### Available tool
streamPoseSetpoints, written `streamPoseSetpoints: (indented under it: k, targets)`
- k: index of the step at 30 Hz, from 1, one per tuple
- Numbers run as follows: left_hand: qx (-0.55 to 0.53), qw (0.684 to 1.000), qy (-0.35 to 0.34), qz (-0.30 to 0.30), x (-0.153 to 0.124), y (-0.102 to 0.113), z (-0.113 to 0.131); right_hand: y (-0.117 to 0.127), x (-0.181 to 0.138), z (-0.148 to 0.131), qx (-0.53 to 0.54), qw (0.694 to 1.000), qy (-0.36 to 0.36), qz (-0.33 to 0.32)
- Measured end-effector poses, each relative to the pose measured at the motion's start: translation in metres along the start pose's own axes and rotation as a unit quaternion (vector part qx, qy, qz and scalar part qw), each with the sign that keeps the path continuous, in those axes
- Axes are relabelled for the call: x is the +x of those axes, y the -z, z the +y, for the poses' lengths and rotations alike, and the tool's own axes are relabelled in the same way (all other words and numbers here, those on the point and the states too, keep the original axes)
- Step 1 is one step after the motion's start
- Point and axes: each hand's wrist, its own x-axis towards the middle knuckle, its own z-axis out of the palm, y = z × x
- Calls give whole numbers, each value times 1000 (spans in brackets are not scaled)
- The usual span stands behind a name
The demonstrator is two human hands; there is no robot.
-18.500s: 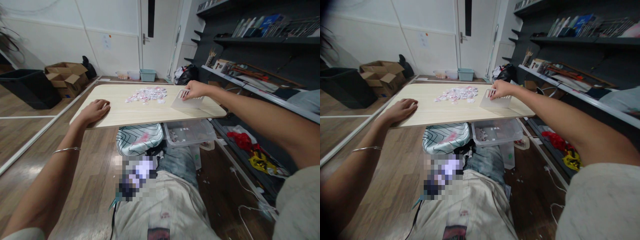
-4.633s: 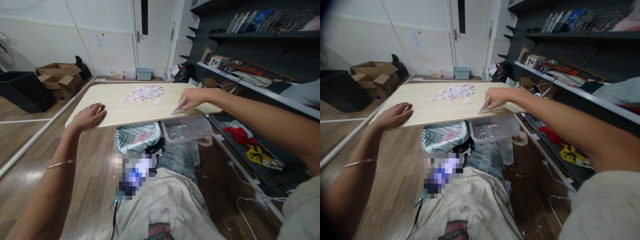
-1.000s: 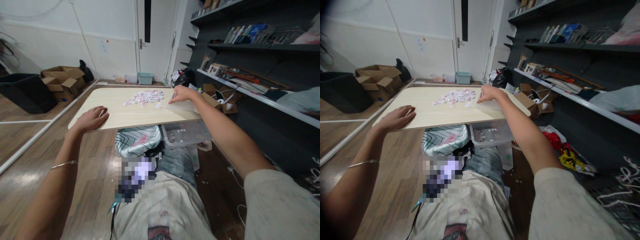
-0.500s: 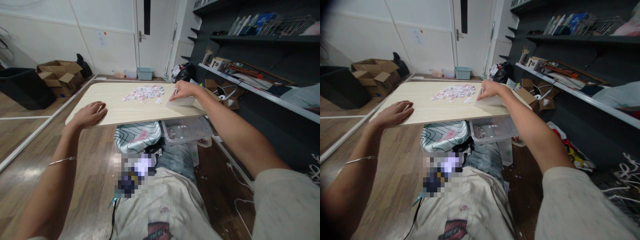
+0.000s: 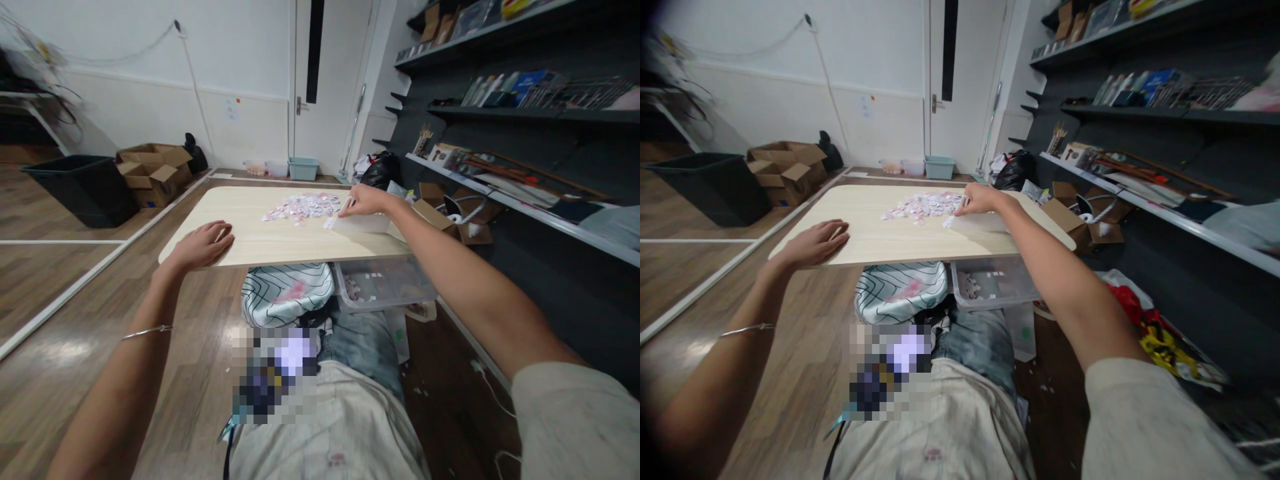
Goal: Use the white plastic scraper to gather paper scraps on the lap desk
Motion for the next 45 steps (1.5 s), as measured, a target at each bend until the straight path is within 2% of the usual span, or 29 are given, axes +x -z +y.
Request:
streamPoseSetpoints:
  k: [8,14,19,25,30,37,40,45]
  targets:
    - [4,1000,-7,-2,-1,2,2,-3,12,5,-40,999,-23,-2]
    - [7,1000,-4,-5,-2,4,5,4,-15,0,-7,998,35,-51]
    - [9,1000,-6,-4,-1,3,3,3,-31,7,46,997,28,-60]
    - [5,1000,-16,3,1,0,-2,-3,-2,9,19,1000,-8,11]
    - [3,1000,-25,9,2,-2,-5,-3,13,5,-34,999,12,-11]
    - [3,1000,-20,9,1,-2,-3,1,-14,6,-11,997,64,-45]
    - [3,1000,-19,6,1,-2,-3,0,-24,6,5,997,64,-50]
    - [2,1000,-15,4,2,-3,-5,-3,-31,8,32,998,43,-21]
